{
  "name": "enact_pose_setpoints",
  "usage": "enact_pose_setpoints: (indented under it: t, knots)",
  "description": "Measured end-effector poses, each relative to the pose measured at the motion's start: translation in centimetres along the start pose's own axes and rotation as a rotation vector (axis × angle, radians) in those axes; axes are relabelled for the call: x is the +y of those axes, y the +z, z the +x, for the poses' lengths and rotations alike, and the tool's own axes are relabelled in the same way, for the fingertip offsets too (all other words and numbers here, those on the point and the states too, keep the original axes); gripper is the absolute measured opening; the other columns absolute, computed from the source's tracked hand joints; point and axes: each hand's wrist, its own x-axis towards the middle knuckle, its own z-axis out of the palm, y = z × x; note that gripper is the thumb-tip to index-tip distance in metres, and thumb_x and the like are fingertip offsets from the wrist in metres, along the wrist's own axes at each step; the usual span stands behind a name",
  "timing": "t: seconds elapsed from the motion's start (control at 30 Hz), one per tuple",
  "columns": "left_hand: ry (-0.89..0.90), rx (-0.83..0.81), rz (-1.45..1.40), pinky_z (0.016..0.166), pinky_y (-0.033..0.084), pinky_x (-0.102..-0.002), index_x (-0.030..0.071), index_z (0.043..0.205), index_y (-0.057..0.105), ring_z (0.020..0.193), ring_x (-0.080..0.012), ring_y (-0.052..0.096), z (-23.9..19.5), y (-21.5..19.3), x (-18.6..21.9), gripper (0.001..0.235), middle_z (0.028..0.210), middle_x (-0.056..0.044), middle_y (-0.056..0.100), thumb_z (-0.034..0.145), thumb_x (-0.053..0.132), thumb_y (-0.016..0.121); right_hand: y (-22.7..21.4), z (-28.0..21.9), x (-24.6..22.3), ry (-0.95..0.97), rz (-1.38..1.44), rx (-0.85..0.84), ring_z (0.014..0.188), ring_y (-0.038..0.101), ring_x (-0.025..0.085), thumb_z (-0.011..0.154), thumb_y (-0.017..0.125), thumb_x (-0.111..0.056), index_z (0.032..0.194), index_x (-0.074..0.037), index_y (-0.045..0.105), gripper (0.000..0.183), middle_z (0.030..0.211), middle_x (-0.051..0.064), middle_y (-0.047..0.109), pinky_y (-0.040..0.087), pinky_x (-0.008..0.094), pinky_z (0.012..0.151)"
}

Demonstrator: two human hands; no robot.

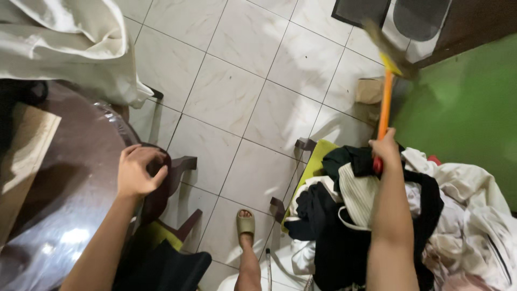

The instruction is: The person sweeps debris from the floor using a broom, moves chairs and a yellow container to reach hidden areas, and eventually sets the broom down to handle plastic bags and clothes in a storage area.

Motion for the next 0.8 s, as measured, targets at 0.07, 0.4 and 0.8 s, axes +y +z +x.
enact_pose_setpoints:
  t: [0.07,0.4,0.8]
  knots:
    - [-0.016,-0.012,0.001,0.108,0.043,-0.043,0.013,0.085,0.071,0.103,-0.0228,0.069,-0.1,0.2,-0.1,0.018,0.097,-0.002,0.075,0.071,0.024,0.073,6.3,2.9,-0.8,0.14,0.019,-0.063,0.07,0.063,0.026,0.089,0.076,-0.01,0.149,-0.009,0.033,0.073,0.094,0.019,0.064,0.051,0.04,0.06]
    - [-0.026,-0.052,0.019,0.109,0.042,-0.042,0.013,0.082,0.069,0.094,-0.0196,0.068,-0.1,0.3,0.1,0.015,0.09,0.001,0.073,0.072,0.025,0.073,24.1,-8.3,-11.6,0.16,0.1,-0.42,0.057,0.056,0.021,0.085,0.064,-0.002,0.151,-0.014,0.033,0.074,0.083,0.012,0.056,0.046,0.036,0.048]
    - [-0.038,-0.033,0.029,0.102,0.045,-0.045,0.013,0.069,0.066,0.079,-0.0293,0.063,-0.6,0.6,-1.0,0.022,0.072,-0.004,0.067,0.074,0.032,0.074,-3.2,-32.0,-7.4,0.477,0.911,-0.943,0.04,0.037,0.007,0.082,0.065,-0.002,0.146,-0.027,0.041,0.072,0.067,0.001,0.052,0.028,0.025,0.034]
